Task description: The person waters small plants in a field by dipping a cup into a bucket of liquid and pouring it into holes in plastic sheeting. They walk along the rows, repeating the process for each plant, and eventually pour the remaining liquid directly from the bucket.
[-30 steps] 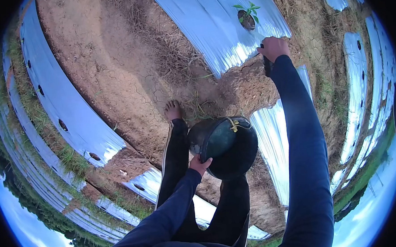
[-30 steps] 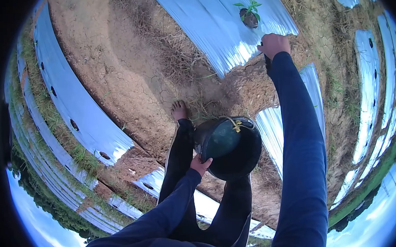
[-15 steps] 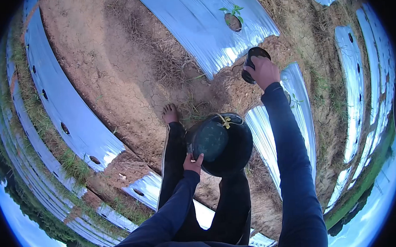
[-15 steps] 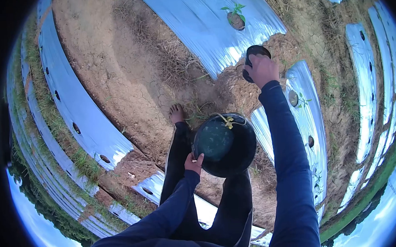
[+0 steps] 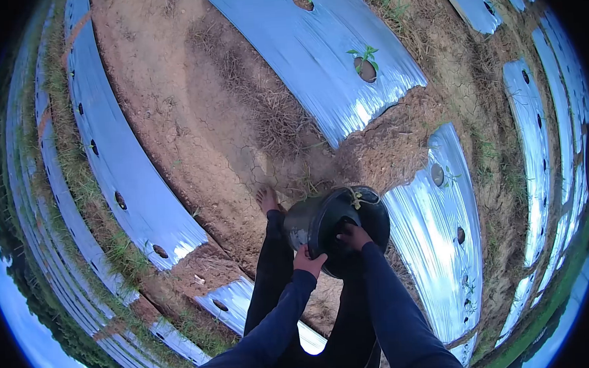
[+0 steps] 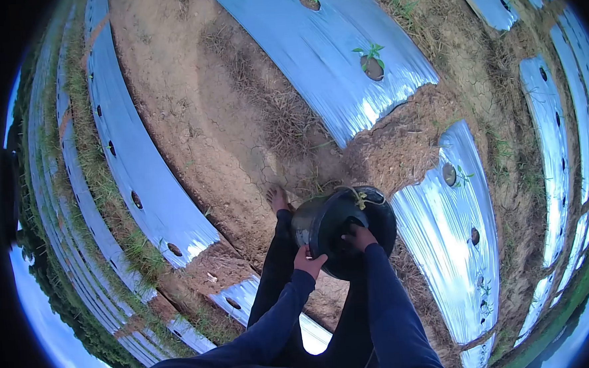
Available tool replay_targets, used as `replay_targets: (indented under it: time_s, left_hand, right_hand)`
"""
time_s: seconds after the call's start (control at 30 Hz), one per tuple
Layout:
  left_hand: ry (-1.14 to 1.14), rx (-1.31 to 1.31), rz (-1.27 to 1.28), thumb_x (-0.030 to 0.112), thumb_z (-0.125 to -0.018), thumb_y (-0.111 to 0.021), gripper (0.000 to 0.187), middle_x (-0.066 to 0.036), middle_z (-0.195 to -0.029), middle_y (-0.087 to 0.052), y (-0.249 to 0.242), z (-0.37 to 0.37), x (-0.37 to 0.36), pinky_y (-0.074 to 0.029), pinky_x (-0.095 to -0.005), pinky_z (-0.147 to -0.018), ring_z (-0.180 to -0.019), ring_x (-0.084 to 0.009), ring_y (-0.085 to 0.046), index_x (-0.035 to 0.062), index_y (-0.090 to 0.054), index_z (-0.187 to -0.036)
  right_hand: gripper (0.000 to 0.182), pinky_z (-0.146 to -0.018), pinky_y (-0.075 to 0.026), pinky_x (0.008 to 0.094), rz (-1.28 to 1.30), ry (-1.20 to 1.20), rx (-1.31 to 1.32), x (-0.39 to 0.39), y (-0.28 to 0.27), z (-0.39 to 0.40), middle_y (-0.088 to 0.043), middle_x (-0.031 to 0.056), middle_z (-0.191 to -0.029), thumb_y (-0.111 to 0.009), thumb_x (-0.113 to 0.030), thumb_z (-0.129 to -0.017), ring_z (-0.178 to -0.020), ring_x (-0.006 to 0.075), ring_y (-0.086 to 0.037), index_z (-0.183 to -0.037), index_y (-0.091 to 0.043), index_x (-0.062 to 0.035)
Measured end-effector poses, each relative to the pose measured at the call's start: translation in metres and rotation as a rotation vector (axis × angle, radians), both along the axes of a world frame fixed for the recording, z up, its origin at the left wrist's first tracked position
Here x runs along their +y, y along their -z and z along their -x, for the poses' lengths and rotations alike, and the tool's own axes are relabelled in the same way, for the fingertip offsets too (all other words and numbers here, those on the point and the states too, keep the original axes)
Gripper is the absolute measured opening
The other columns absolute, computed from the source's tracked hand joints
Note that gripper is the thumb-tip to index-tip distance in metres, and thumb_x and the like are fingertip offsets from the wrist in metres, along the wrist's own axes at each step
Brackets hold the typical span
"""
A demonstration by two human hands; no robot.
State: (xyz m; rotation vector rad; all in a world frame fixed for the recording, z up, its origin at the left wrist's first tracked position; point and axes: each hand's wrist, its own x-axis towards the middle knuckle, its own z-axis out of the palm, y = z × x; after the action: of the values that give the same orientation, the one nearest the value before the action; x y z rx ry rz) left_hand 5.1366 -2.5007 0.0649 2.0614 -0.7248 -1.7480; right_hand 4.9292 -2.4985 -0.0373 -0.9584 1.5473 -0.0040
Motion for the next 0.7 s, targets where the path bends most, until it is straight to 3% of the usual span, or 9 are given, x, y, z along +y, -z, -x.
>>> replay_targets:
  time_s: [0.07, 0.2, 0.3, 0.33, 0.37, 0.47, 0.53, 0.6, 0.7]
  left_hand:
    - [0.063, -0.011, -0.001, 0.007, -0.072, -0.080, 0.039, -0.004, -0.091, -0.065, -0.010, -0.025, -0.015, -0.051, -0.0272, -0.074, -0.081, -0.0121, -0.061, 0.0005, -0.058, -0.104]
    - [0.103, -0.015, -0.005, 0.006, -0.073, -0.079, 0.042, -0.005, -0.092, -0.065, -0.082, -0.075, -0.073, -0.051, -0.0260, -0.075, -0.081, -0.0107, -0.062, -0.0003, -0.058, -0.108]
    - [0.088, -0.042, 0.046, 0.011, -0.072, -0.081, 0.050, -0.007, -0.096, -0.067, -0.109, -0.120, -0.112, -0.053, -0.0275, -0.078, -0.085, -0.0131, -0.064, -0.0019, -0.057, -0.114]
    - [0.145, -0.149, 0.123, 0.025, -0.067, -0.084, 0.056, -0.008, -0.084, -0.067, -0.112, -0.135, -0.128, -0.052, -0.0298, -0.072, -0.076, -0.0166, -0.065, -0.0006, -0.059, -0.110]
    - [0.158, -0.172, 0.157, 0.025, -0.067, -0.084, 0.056, -0.007, -0.085, -0.067, -0.135, -0.146, -0.157, -0.052, -0.0300, -0.072, -0.076, -0.0170, -0.065, -0.0007, -0.059, -0.110]
    - [0.088, -0.154, 0.242, 0.019, -0.069, -0.084, 0.052, -0.006, -0.088, -0.067, -0.159, -0.179, -0.224, -0.054, -0.0288, -0.075, -0.079, -0.0144, -0.065, -0.0013, -0.059, -0.110]
    - [0.056, -0.169, 0.250, 0.020, -0.068, -0.085, 0.050, -0.006, -0.086, -0.067, -0.179, -0.201, -0.274, -0.053, -0.0284, -0.072, -0.076, -0.0136, -0.064, -0.0011, -0.060, -0.106]
    - [0.010, -0.185, 0.304, 0.020, -0.069, -0.085, 0.047, -0.005, -0.084, -0.066, -0.189, -0.220, -0.320, -0.053, -0.0278, -0.070, -0.074, -0.0128, -0.063, -0.0007, -0.061, -0.103]
    - [-0.058, -0.197, 0.376, 0.020, -0.070, -0.084, 0.041, -0.005, -0.081, -0.067, -0.174, -0.246, -0.378, -0.052, -0.0269, -0.068, -0.072, -0.0124, -0.063, -0.0014, -0.063, -0.098]
  right_hand:
    - [0.075, -0.107, -0.041, 0.0394, -0.065, -0.123, -0.040, -0.006, 0.045, -0.025, -0.055, 0.0219, -0.136, -0.074, -0.043, -0.081, -0.127, 0.0344, -0.052, -0.139, -0.048, -0.0025]
    - [0.074, -0.110, -0.037, 0.0412, -0.097, -0.124, -0.264, -0.073, 0.071, -0.093, -0.056, 0.0189, -0.135, -0.073, -0.047, -0.081, -0.130, 0.0328, -0.050, -0.138, -0.051, -0.0058]
    - [0.066, -0.110, -0.037, 0.0421, -0.043, -0.394, -0.086, -0.143, 0.078, -0.150, -0.058, 0.0191, -0.133, -0.066, -0.048, -0.084, -0.129, 0.0351, -0.050, -0.136, -0.054, -0.0090]
    - [0.060, -0.107, -0.040, 0.0443, 0.072, -0.517, -0.007, -0.159, 0.092, -0.170, -0.059, 0.0198, -0.130, -0.062, -0.048, -0.086, -0.126, 0.0365, -0.052, -0.132, -0.058, -0.0093]
    - [0.055, -0.104, -0.042, 0.0464, 0.180, -0.627, 0.077, -0.176, 0.122, -0.185, -0.060, 0.0206, -0.128, -0.059, -0.047, -0.088, -0.123, 0.0378, -0.054, -0.127, -0.062, -0.0097]
    - [0.039, -0.092, -0.049, 0.0493, 0.242, -0.386, 0.177, -0.282, 0.007, -0.253, -0.066, 0.0201, -0.116, -0.055, -0.037, -0.090, -0.109, 0.0371, -0.062, -0.116, -0.066, -0.0096]
    - [0.029, -0.084, -0.053, 0.0476, 0.368, -0.439, 0.203, -0.338, -0.065, -0.287, -0.068, 0.0203, -0.104, -0.055, -0.029, -0.088, -0.100, 0.0373, -0.066, -0.105, -0.068, -0.0089]
    - [0.022, -0.070, -0.056, 0.0464, 0.573, -0.460, 0.283, -0.377, -0.055, -0.312, -0.071, 0.0160, -0.085, -0.058, -0.027, -0.085, -0.080, 0.0353, -0.070, -0.093, -0.069, -0.0087]
    - [0.024, -0.067, -0.055, 0.0465, 0.770, -0.472, 0.258, -0.441, -0.055, -0.331, -0.070, 0.0163, -0.081, -0.062, -0.030, -0.084, -0.075, 0.0355, -0.069, -0.091, -0.070, -0.0086]
